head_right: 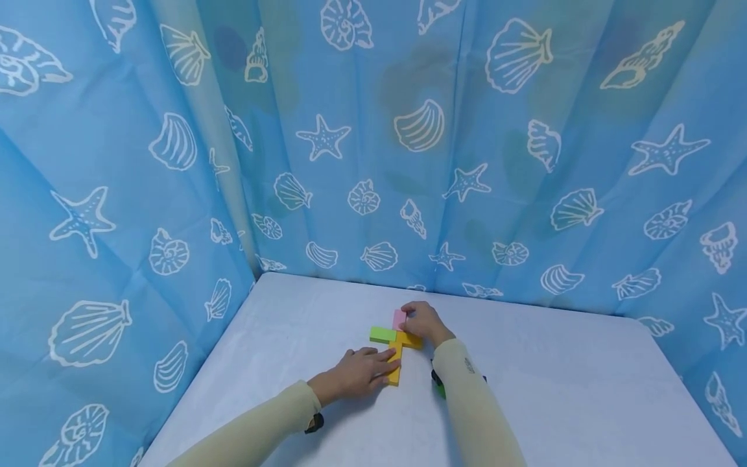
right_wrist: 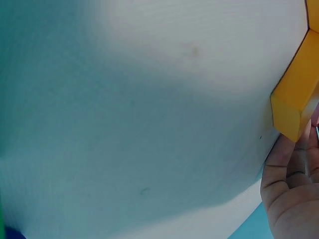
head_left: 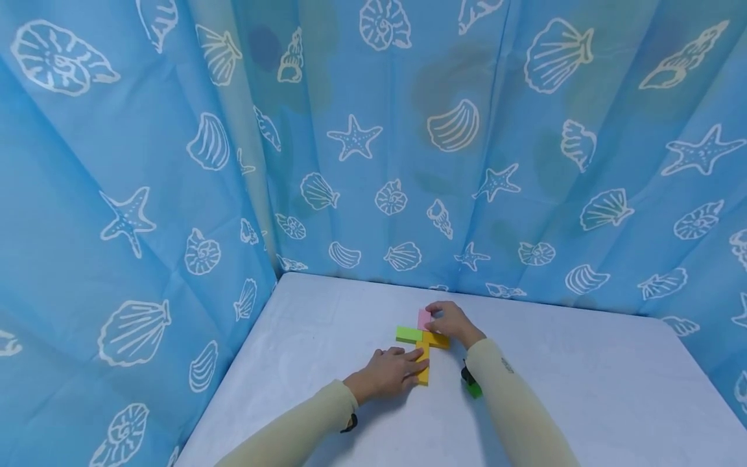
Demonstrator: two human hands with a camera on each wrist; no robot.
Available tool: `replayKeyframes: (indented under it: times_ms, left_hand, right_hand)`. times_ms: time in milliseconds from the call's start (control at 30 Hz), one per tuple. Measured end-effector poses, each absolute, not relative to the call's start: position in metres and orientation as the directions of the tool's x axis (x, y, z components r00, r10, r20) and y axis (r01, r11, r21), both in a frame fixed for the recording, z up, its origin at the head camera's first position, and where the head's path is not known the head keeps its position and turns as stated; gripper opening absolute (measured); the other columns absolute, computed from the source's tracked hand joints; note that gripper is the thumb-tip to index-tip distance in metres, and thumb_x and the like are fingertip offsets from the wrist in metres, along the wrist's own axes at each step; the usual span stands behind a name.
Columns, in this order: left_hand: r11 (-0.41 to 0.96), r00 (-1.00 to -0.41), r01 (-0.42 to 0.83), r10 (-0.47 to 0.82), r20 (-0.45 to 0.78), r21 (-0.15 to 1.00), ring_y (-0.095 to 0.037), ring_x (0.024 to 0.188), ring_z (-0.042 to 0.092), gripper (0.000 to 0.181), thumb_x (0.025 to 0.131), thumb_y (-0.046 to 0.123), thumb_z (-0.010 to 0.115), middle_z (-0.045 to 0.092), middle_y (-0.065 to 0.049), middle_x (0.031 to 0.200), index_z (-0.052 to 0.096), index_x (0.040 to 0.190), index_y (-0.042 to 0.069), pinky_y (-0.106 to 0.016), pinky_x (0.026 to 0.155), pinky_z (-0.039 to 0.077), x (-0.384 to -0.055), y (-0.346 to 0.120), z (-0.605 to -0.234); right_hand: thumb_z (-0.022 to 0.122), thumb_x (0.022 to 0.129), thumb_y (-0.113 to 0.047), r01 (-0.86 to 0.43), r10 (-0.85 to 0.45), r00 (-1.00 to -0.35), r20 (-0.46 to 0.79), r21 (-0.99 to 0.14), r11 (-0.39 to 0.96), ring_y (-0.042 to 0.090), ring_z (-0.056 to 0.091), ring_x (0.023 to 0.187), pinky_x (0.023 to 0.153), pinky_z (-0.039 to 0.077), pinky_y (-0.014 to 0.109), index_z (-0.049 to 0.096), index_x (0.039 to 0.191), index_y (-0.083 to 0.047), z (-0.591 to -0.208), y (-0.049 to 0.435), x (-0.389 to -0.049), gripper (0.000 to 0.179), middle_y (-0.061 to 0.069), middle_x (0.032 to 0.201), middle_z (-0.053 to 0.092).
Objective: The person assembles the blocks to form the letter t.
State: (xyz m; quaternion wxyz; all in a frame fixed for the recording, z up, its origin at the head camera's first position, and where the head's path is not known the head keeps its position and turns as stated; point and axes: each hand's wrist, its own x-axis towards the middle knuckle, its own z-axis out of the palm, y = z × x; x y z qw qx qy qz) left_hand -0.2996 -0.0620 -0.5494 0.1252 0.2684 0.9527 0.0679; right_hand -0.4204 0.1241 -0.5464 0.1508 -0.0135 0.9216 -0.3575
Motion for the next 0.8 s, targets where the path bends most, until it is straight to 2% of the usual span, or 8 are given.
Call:
replayKeyframes:
  times_ms: [800]
  left_hand:
    - [0.851, -0.828, 0.486, 0.521, -0.205, 0.199, -0.026, 0.140, 0.043, 0.048, 0.101, 0.044, 0.052, 0.032, 0.019, 0.159, 0.040, 0.147, 0.045, -0.062, 0.107, 0.039, -0.2993, -0.0610, -0.5529]
  right_hand:
    - [0.072, 0.089, -0.020, 0.041, -0.153, -0.957, -0.245, -0.641, 0.767, 0.034, 0.051, 0.119, 0.108, 0.042, 0.056, 0.059, 0.135, -0.010, -0.5440, 0.1205, -0.4140, 0.048, 0.015, 0.137, 0.057]
